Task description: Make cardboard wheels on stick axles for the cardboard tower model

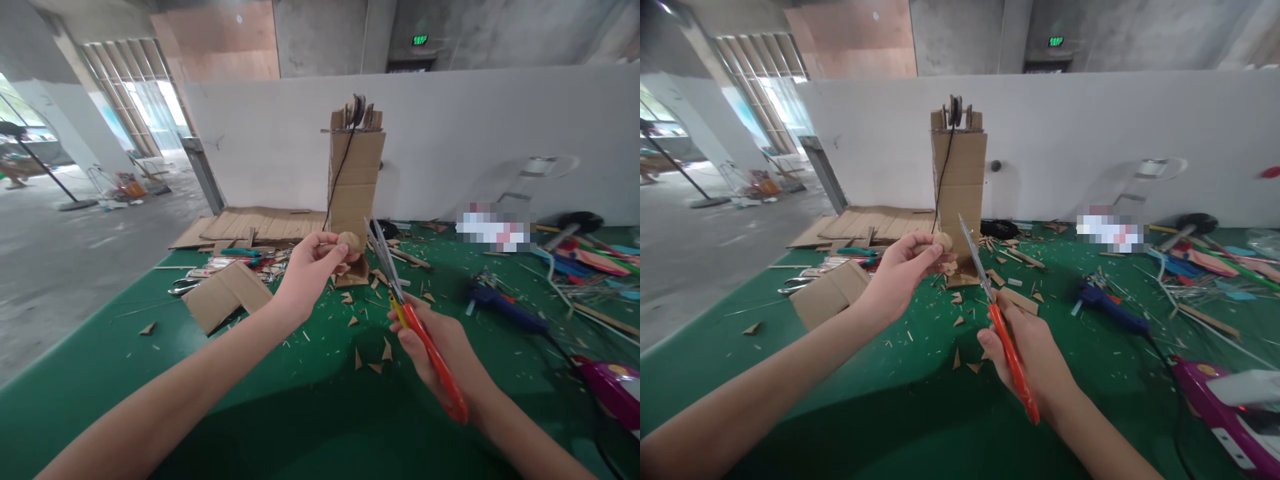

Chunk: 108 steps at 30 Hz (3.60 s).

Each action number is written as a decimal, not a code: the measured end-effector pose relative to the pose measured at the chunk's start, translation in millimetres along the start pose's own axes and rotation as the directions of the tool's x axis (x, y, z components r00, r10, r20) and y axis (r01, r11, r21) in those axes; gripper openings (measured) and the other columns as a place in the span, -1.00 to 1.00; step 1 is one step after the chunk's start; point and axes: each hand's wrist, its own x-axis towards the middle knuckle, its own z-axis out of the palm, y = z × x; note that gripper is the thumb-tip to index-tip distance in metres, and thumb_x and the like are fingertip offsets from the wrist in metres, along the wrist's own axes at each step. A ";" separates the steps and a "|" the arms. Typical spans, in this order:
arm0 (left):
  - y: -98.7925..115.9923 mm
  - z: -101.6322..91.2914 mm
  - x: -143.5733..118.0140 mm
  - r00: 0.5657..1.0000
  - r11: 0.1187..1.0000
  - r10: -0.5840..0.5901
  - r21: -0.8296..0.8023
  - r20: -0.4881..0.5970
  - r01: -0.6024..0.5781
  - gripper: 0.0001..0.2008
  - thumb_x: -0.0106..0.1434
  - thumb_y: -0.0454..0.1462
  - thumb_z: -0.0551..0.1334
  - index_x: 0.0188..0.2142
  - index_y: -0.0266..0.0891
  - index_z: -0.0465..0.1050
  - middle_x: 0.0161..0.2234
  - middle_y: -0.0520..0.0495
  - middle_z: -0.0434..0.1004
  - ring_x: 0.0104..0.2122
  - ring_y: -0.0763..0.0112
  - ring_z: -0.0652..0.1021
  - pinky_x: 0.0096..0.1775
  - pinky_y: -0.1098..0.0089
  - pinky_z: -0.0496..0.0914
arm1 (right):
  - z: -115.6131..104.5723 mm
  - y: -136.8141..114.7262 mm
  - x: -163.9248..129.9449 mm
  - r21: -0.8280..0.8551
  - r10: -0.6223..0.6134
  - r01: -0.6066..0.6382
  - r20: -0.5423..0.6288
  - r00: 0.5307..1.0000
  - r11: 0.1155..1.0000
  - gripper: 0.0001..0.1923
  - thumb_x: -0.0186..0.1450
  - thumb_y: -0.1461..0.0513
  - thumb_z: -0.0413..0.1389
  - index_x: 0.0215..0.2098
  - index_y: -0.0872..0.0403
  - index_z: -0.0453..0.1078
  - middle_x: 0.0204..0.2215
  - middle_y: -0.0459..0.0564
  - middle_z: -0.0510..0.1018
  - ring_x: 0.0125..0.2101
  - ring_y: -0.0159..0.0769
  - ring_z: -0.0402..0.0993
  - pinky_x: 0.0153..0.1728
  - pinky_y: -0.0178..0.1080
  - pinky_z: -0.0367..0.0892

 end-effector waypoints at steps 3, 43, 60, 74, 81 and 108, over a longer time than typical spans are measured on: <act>0.8 0.7 -1.2 1.000 0.999 0.018 0.048 0.015 -0.019 -0.78 0.14 -0.26 0.27 -0.22 -0.29 0.35 -0.37 -0.06 0.53 -0.29 0.36 0.56 -0.24 0.35 0.41 | -0.2 0.5 -0.4 0.004 -0.016 0.016 0.027 0.999 1.000 -0.65 0.30 0.00 -0.12 -0.35 0.07 0.31 -0.35 0.10 0.56 -0.40 -0.18 0.52 -0.48 -0.24 0.39; -4.4 2.2 -6.0 0.986 0.994 -0.089 -0.054 0.137 0.097 -0.84 0.12 -0.26 0.30 -0.43 -0.34 0.39 -0.50 -0.01 0.46 -0.46 0.55 0.48 -0.31 0.44 0.39 | 1.5 4.9 0.4 -0.099 0.001 0.006 0.068 0.998 0.995 -0.56 0.27 -0.12 -0.14 -0.46 0.05 0.23 -0.45 0.10 0.50 -0.50 -0.22 0.43 -0.45 -0.19 0.34; -4.2 2.1 -7.6 0.982 0.995 -0.089 -0.019 0.164 0.094 -0.84 0.16 -0.25 0.25 -0.42 -0.30 0.32 -0.46 -0.03 0.47 -0.45 0.52 0.48 -0.33 0.42 0.36 | 2.0 1.8 1.0 -0.067 -0.019 0.024 0.081 0.997 0.997 -0.55 0.27 -0.05 -0.09 -0.09 0.12 0.25 -0.46 0.02 0.46 -0.51 -0.23 0.40 -0.50 -0.23 0.31; 8.3 0.3 -8.1 0.967 0.970 -0.026 0.241 0.255 -0.037 -0.88 0.16 -0.27 0.23 -0.42 -0.31 0.45 -0.51 -0.03 0.45 -0.48 0.51 0.44 -0.37 0.44 0.36 | -5.5 -2.9 -0.4 0.084 -0.089 0.078 0.134 0.987 0.993 -0.46 0.26 -0.08 -0.11 -0.01 0.13 0.26 -0.32 0.09 0.52 -0.46 -0.20 0.48 -0.45 -0.22 0.37; 14.8 1.4 -7.2 0.968 0.959 -0.045 0.281 0.247 -0.027 -0.90 0.14 -0.29 0.24 -0.45 -0.30 0.45 -0.53 -0.03 0.46 -0.49 0.50 0.46 -0.38 0.43 0.38 | 1.4 -0.1 -2.5 -0.034 -0.032 0.035 0.085 0.996 0.999 -0.54 0.26 -0.14 -0.14 -0.50 0.04 0.22 -0.42 0.05 0.51 -0.51 -0.26 0.44 -0.50 -0.23 0.34; 1.6 -2.1 -2.0 0.982 0.997 -0.046 0.065 0.182 0.034 -0.88 0.15 -0.31 0.25 -0.29 -0.27 0.43 -0.43 0.00 0.46 -0.40 0.51 0.48 -0.29 0.40 0.41 | -1.9 5.7 0.0 -0.033 -0.088 0.090 0.051 0.995 0.995 -0.48 0.27 -0.09 -0.15 -0.11 0.15 0.29 -0.18 0.20 0.50 -0.44 -0.19 0.50 -0.45 -0.17 0.39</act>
